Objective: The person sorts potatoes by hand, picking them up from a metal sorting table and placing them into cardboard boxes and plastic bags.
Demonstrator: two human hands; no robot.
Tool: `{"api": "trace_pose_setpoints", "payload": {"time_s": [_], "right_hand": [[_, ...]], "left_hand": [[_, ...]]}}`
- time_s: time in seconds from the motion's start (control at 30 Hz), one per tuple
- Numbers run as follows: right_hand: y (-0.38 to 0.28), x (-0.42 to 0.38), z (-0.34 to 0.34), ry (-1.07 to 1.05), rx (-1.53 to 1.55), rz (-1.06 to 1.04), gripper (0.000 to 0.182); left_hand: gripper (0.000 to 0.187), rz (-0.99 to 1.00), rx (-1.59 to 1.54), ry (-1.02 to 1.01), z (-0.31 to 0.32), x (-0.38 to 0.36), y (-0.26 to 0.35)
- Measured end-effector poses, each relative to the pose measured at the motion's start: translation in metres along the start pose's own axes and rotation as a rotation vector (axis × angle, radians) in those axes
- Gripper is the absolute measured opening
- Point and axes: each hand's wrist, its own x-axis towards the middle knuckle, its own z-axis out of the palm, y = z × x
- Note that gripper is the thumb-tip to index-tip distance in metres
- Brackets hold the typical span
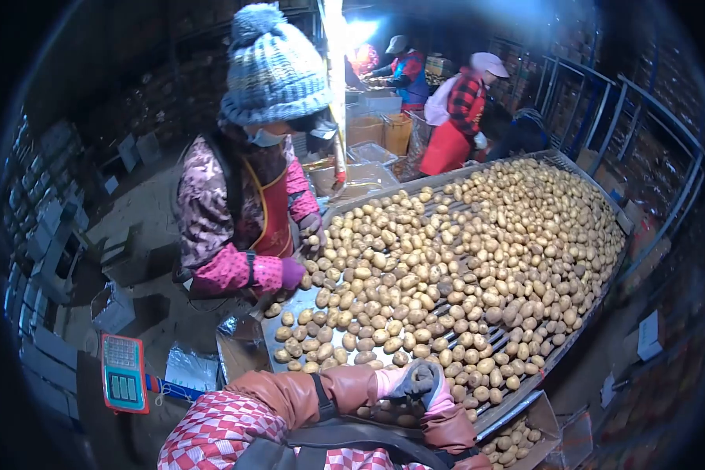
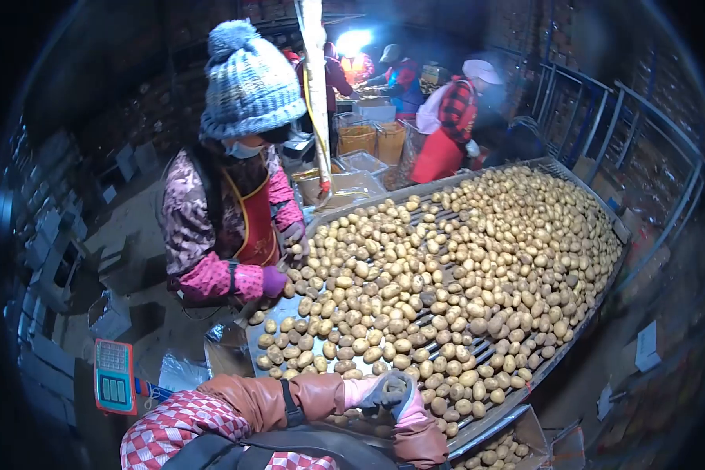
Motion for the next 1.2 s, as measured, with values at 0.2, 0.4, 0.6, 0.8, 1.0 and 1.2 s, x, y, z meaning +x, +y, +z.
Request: {"api": "trace_pose_setpoints", "payload": {"time_s": [0.2,0.4,0.6,0.8,1.0,1.2], "right_hand": [[0.063,0.034,0.026,-0.108,-0.491,-0.212,0.021],[0.048,0.049,0.056,-0.018,0.598,0.264,0.032],[0.05,0.062,0.07,-0.248,0.301,0.184,0.03],[0.056,0.065,0.066,-0.415,0.105,0.146,0.028],[0.058,0.06,0.073,-0.574,-0.001,0.098,0.027],[0.045,0.059,0.079,-0.623,-0.047,0.014,0.025]], "left_hand": [[0.02,0.034,-0.192,0.385,0.007,-0.043,-0.009],[0.028,-0.576,-0.465,0.361,-0.017,-0.083,0.04],[0.029,-0.552,-0.459,0.545,-0.012,-0.081,0.028],[0.03,-0.563,-0.478,0.654,-0.012,-0.081,0.033],[0.031,-0.538,-0.498,0.735,-0.008,-0.089,0.036],[0.032,-0.463,-0.586,0.754,-0.006,-0.107,0.05]]}}
